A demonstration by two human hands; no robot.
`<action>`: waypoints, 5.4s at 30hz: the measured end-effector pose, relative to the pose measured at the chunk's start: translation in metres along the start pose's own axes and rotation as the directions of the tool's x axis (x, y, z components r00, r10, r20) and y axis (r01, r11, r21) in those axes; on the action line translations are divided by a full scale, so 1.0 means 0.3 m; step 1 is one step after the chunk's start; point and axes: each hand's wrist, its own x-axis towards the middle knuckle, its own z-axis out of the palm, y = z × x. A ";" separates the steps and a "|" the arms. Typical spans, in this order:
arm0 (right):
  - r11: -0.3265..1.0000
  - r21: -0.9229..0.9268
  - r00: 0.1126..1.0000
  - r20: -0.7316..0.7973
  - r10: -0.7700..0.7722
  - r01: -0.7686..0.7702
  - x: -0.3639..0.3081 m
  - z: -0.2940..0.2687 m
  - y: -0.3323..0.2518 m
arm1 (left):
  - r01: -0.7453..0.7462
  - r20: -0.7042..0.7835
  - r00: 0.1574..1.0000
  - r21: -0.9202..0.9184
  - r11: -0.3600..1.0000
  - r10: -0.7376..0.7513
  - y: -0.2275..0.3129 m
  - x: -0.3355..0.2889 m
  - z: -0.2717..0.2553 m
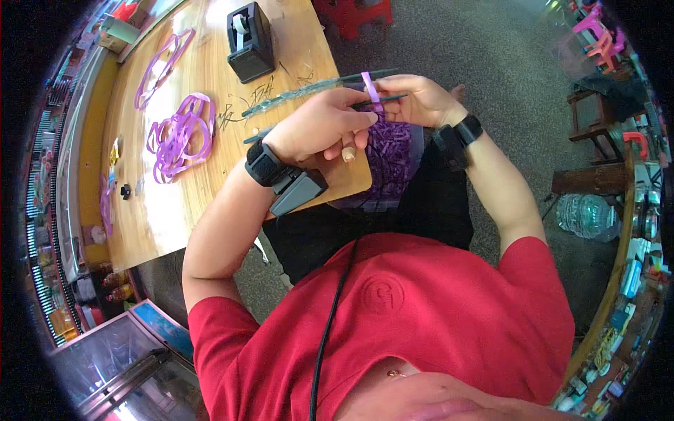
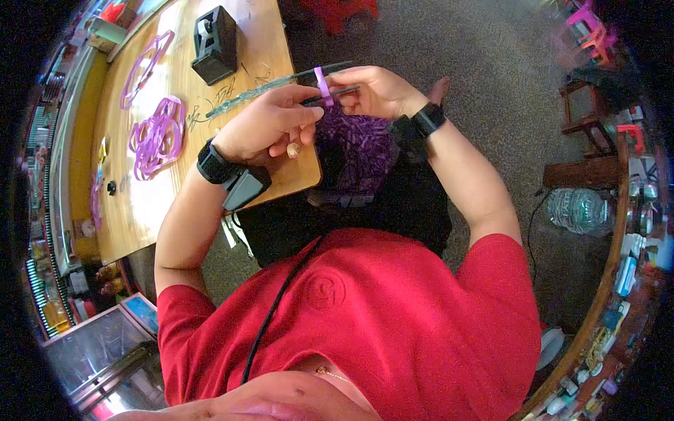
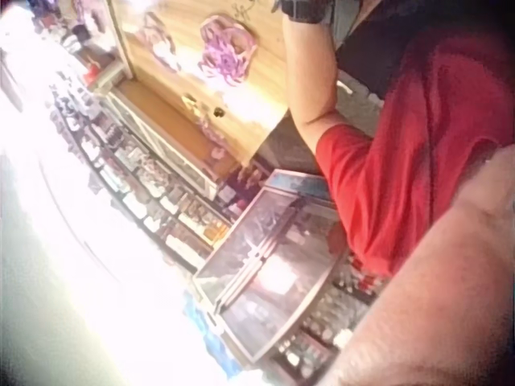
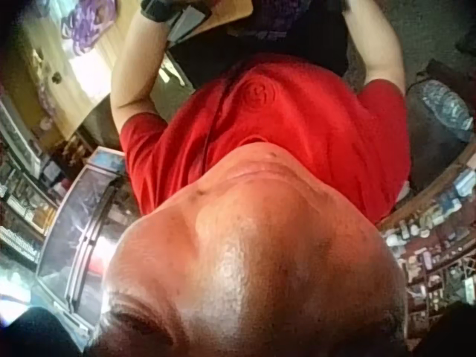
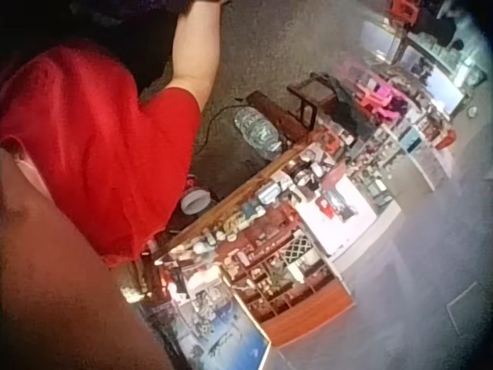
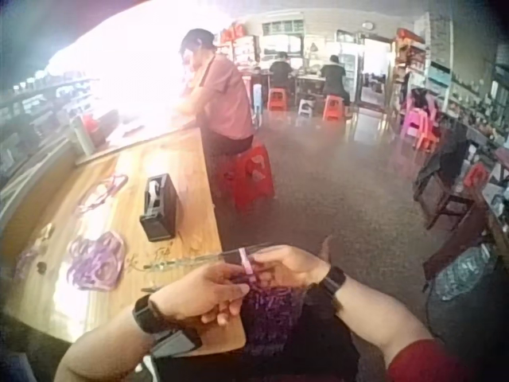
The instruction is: The recorder is sorting and looping pink plastic strips using a fixed measuring guide on a workbench.
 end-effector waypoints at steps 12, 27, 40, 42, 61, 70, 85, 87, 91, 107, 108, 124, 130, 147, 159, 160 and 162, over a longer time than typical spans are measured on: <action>0.964 -0.254 0.949 -0.278 -0.151 0.079 -0.124 -0.047 -0.033 | -0.070 -0.085 0.993 0.160 0.985 0.084 0.031 -0.182 -0.063; 0.725 -0.680 0.892 -0.392 -0.226 -0.115 0.089 -0.386 0.422 | 0.290 -0.858 0.499 0.300 0.909 0.124 -0.210 -0.406 -1.251; 0.588 -0.783 0.900 -0.385 -0.203 -0.202 -0.087 -0.213 0.424 | 0.567 -0.676 0.633 0.737 0.368 0.377 -0.254 -0.269 -1.351; 0.563 -0.798 0.883 -0.406 -0.234 -0.217 -0.114 -0.241 0.427 | 0.456 -0.625 0.739 0.739 0.496 0.251 -0.189 -0.346 -1.156; 0.387 -0.922 0.798 -0.241 -0.552 -0.011 -0.316 0.109 0.236 | -0.876 0.185 0.372 0.393 0.278 0.910 0.396 -0.641 -0.524; 0.144 -0.824 0.523 0.203 -0.828 0.548 -0.380 0.413 0.014 | -0.443 0.048 0.892 0.280 0.852 0.449 0.328 -0.382 0.084; 0.459 -0.802 0.676 -0.097 -0.731 0.381 -0.435 0.351 -0.005 | -0.294 0.109 0.955 0.206 0.934 0.276 0.189 -0.217 0.089; 0.051 -0.976 0.514 0.066 -0.855 0.210 -0.451 0.351 -0.026 | -0.304 0.168 0.946 0.163 0.939 0.277 0.171 -0.201 0.115; 0.122 -0.975 0.464 -0.023 -0.885 0.185 -0.453 0.260 -0.045 | -0.330 0.263 0.927 0.233 0.915 0.267 0.116 -0.118 0.202; 0.143 -0.948 0.733 0.117 -0.670 0.283 -0.097 -0.069 -0.087 | -0.531 0.429 0.846 0.721 0.444 0.316 -0.008 -0.017 0.206; 0.163 -0.934 0.738 0.136 -0.661 0.318 -0.077 -0.076 -0.092 | -0.528 0.426 0.848 0.722 0.447 0.315 -0.003 -0.028 0.192; 0.656 -0.681 0.909 0.034 -0.416 0.326 0.113 -0.068 -0.023 | -0.419 0.061 0.727 0.828 0.372 0.684 0.001 0.035 -0.146; 0.752 -0.513 0.892 0.059 -0.449 0.413 0.106 -0.084 0.107 | -0.272 0.058 0.723 0.940 0.207 0.688 -0.066 0.090 -0.125; 0.964 -0.225 0.937 -0.346 0.055 -0.140 -0.051 -0.248 0.697 | -0.223 0.036 0.750 0.954 0.201 0.660 -0.067 0.096 -0.106; 0.878 -0.380 0.938 -0.292 0.185 -0.291 -0.309 -0.051 0.673 | -0.304 0.000 0.632 0.920 0.248 0.775 -0.020 -0.129 0.123; 0.881 -0.362 0.932 -0.305 0.197 -0.305 -0.337 -0.041 0.669 | -0.365 0.024 0.619 0.894 0.260 0.785 -0.023 -0.174 0.191; 0.916 -0.313 0.949 -0.267 0.167 -0.250 -0.365 0.001 0.665 | -0.486 -0.088 0.773 0.556 0.675 0.628 -0.137 -0.250 0.311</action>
